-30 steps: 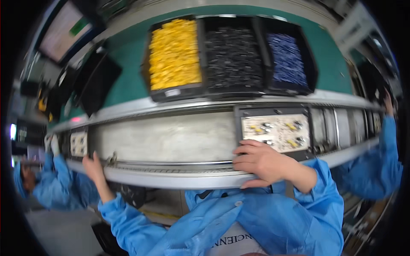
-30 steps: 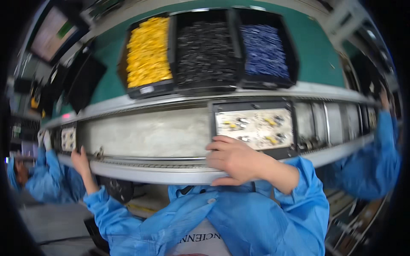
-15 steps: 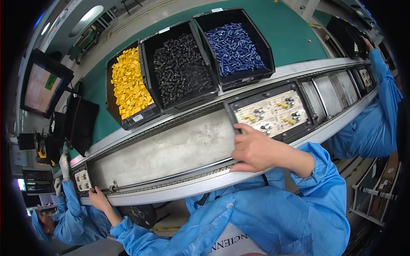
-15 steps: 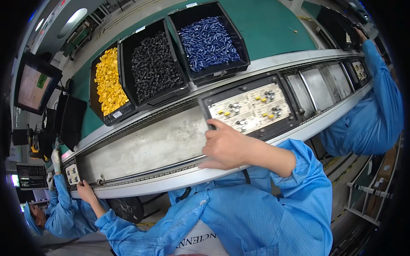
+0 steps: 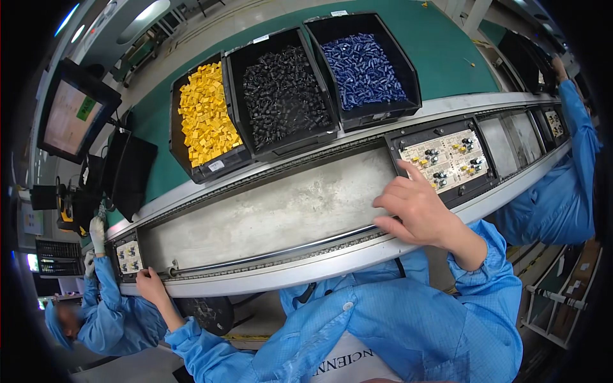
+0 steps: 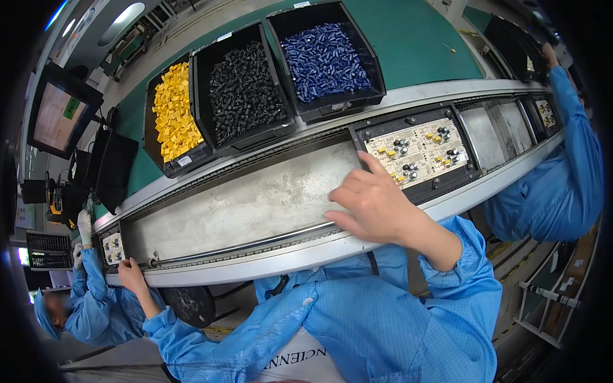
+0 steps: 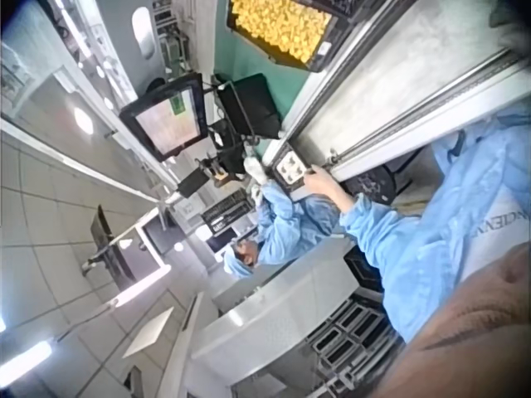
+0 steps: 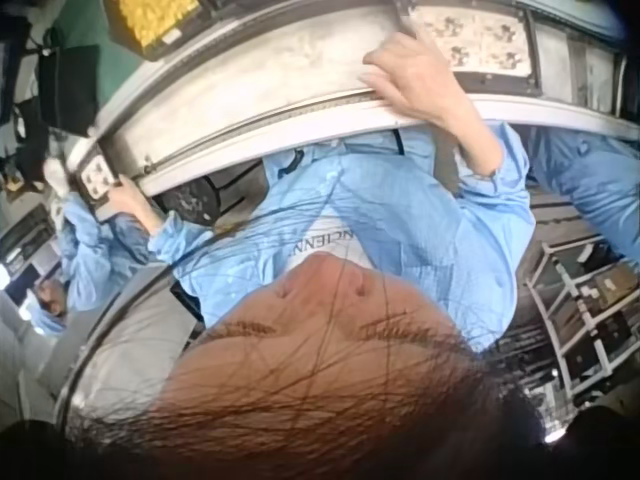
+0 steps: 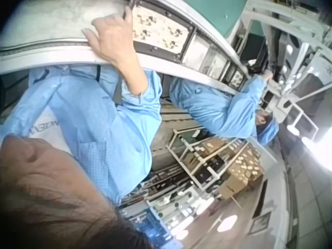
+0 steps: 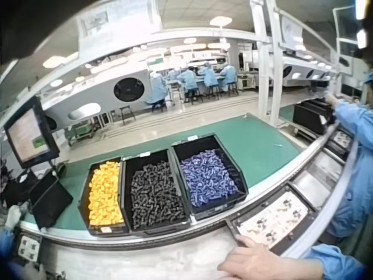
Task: Assembling electronic components onto a printed circuit board on a conveyor belt.
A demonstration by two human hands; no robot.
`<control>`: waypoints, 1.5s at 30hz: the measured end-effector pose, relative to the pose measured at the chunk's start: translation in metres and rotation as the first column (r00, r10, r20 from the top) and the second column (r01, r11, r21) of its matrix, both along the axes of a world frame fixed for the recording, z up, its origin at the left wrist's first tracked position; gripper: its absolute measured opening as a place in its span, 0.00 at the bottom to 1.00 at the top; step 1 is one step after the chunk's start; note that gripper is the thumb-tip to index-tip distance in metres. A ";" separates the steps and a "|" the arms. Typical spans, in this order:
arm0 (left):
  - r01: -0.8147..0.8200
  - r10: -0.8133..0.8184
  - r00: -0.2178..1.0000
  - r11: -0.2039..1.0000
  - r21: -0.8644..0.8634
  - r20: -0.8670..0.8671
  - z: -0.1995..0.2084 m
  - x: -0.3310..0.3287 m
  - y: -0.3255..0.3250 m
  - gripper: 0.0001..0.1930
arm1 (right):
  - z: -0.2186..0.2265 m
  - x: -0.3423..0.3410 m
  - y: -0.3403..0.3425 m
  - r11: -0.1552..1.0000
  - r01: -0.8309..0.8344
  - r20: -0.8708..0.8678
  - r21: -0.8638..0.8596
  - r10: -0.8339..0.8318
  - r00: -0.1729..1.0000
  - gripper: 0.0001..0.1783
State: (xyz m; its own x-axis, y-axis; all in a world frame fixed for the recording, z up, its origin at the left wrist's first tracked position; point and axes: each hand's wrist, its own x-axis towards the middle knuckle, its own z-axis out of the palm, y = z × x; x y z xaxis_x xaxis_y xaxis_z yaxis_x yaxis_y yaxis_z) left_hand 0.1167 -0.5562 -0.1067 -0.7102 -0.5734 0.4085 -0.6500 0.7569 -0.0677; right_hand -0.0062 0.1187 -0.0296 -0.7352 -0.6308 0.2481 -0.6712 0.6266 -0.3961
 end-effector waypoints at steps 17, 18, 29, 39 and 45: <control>0.414 -0.409 0.908 0.910 0.035 -0.092 0.021 -0.008 0.209 0.08 | 0.097 0.022 -0.072 -0.102 -0.142 -0.162 -0.985 0.839 0.519 0.31; 0.463 -0.458 0.883 0.886 0.033 -0.104 0.023 -0.013 0.226 0.07 | 0.099 0.025 -0.069 -0.099 -0.147 -0.164 -0.984 0.825 0.541 0.31; 0.807 -0.800 0.589 0.575 0.134 -0.113 0.049 -0.031 0.361 0.11 | 0.092 0.051 -0.062 -0.198 -0.114 -0.225 -0.974 0.737 0.638 0.27; 0.998 -0.693 0.065 0.059 0.033 -0.718 0.160 -0.080 0.353 0.33 | 0.076 0.061 -0.042 -0.266 -0.051 -0.233 -0.963 0.718 0.655 0.24; 0.999 -0.676 -0.035 -0.005 -0.043 -0.736 0.191 -0.060 0.290 0.29 | 0.070 0.065 -0.039 -0.321 -0.032 -0.258 -0.947 0.696 0.670 0.23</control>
State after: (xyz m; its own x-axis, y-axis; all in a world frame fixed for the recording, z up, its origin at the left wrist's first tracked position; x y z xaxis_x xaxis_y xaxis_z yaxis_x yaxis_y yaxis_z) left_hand 0.0568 -0.2664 0.0845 -0.5376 0.1823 0.8233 0.7772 0.4859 0.3999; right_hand 0.0584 0.0800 0.0408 -0.6567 -0.1495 0.7391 -0.1763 -0.9226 -0.3432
